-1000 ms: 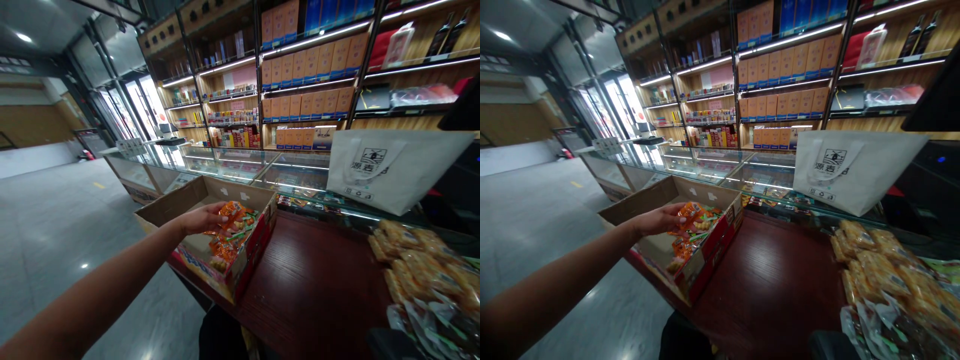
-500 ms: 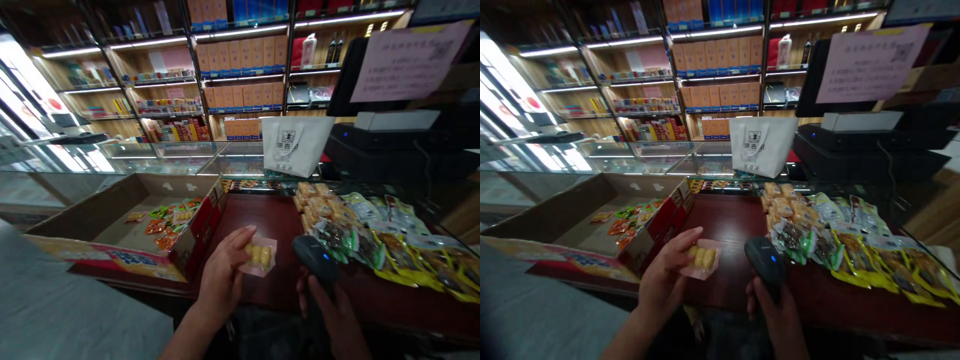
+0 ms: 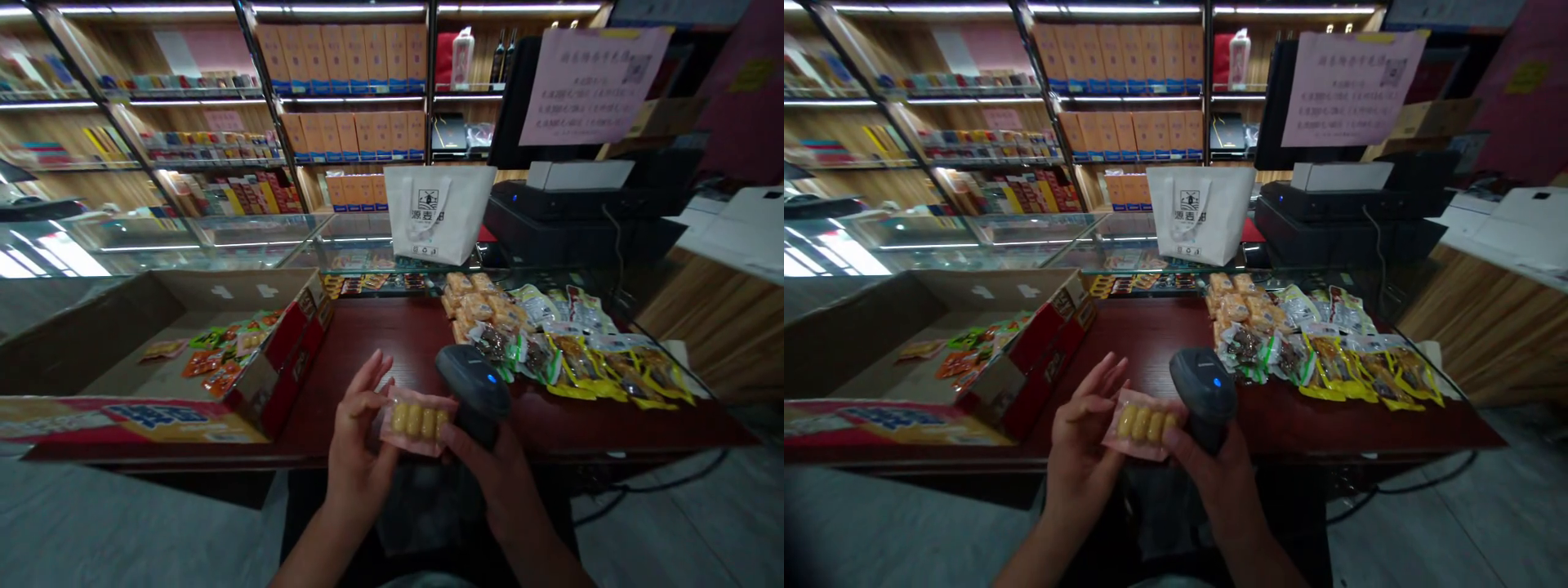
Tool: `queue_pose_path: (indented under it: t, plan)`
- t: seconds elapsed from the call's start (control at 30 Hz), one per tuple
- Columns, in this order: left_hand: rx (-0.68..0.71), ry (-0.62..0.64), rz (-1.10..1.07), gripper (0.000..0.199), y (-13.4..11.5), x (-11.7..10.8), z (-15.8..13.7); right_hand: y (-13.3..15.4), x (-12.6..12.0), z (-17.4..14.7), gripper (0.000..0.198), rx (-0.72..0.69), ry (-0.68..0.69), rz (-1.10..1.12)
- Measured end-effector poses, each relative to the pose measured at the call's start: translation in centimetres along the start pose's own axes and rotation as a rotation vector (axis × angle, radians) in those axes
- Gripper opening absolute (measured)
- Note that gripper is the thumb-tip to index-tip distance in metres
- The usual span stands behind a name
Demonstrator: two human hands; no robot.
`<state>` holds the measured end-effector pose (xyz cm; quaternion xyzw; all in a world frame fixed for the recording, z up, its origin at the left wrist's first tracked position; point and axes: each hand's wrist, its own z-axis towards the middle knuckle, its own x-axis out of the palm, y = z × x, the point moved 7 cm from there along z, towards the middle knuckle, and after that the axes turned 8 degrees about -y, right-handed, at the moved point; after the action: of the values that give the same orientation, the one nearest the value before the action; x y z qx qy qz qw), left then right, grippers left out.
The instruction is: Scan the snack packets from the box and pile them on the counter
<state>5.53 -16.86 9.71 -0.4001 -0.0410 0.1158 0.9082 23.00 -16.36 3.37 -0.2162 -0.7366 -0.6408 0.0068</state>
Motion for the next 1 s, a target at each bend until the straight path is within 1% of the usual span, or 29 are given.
queue_pose_path:
  t: [0.13, 0.2, 0.27, 0.33, 0.43, 0.47, 0.53, 0.63, 0.8, 0.87, 0.93, 1.0]
  plan:
    - [0.055, 0.127, 0.189, 0.024, -0.2, -0.8, 0.4, -0.5, -0.2, -0.1, 0.048, 0.080, 0.020, 0.046]
    - [0.000, 0.165, 0.250, 0.017, 0.0, -1.2, 0.5, -0.3, 0.2, -0.2, 0.044, 0.081, 0.069, 0.101]
    - [-0.151, 0.158, 0.271, 0.010, 0.6, -1.5, 0.5, 0.2, 0.5, -0.2, 0.043, 0.046, 0.119, 0.119]
    - [-0.356, 0.118, 0.235, 0.009, 1.4, -1.7, 0.2, 0.7, 0.5, 0.0, 0.042, -0.005, 0.141, 0.091]
    - [-0.673, 0.052, 0.057, 0.019, 2.5, -1.4, -0.8, 1.2, 0.2, 0.3, 0.039, -0.053, 0.123, 0.037]
    - [-0.756, 0.038, -0.005, 0.022, 2.7, -1.3, -1.1, 1.3, 0.1, 0.3, 0.038, -0.057, 0.118, 0.028]
    - [-0.859, 0.016, -0.075, 0.028, 2.9, -1.1, -1.4, 1.4, 0.0, 0.3, 0.038, -0.056, 0.112, 0.011]
    - [-0.916, 0.015, -0.086, 0.034, 2.7, -1.0, -1.5, 1.3, -0.1, 0.2, 0.039, -0.050, 0.091, -0.035]
    - [-0.931, 0.053, -0.072, 0.034, 2.6, -0.7, -1.6, 0.8, 0.1, 0.4, 0.035, -0.069, 0.078, -0.063]
    - [-0.930, 0.063, -0.080, 0.035, 2.5, -0.7, -1.6, 0.4, -0.2, 0.6, 0.037, -0.070, 0.072, -0.080]
    - [-0.938, 0.082, -0.091, 0.037, 2.4, -0.7, -1.8, -0.2, -1.0, 0.7, 0.042, -0.079, 0.053, -0.172]
    - [-0.955, 0.115, -0.102, 0.040, 2.3, -0.7, -2.1, -0.9, -1.9, 0.9, 0.046, -0.105, 0.037, -0.314]
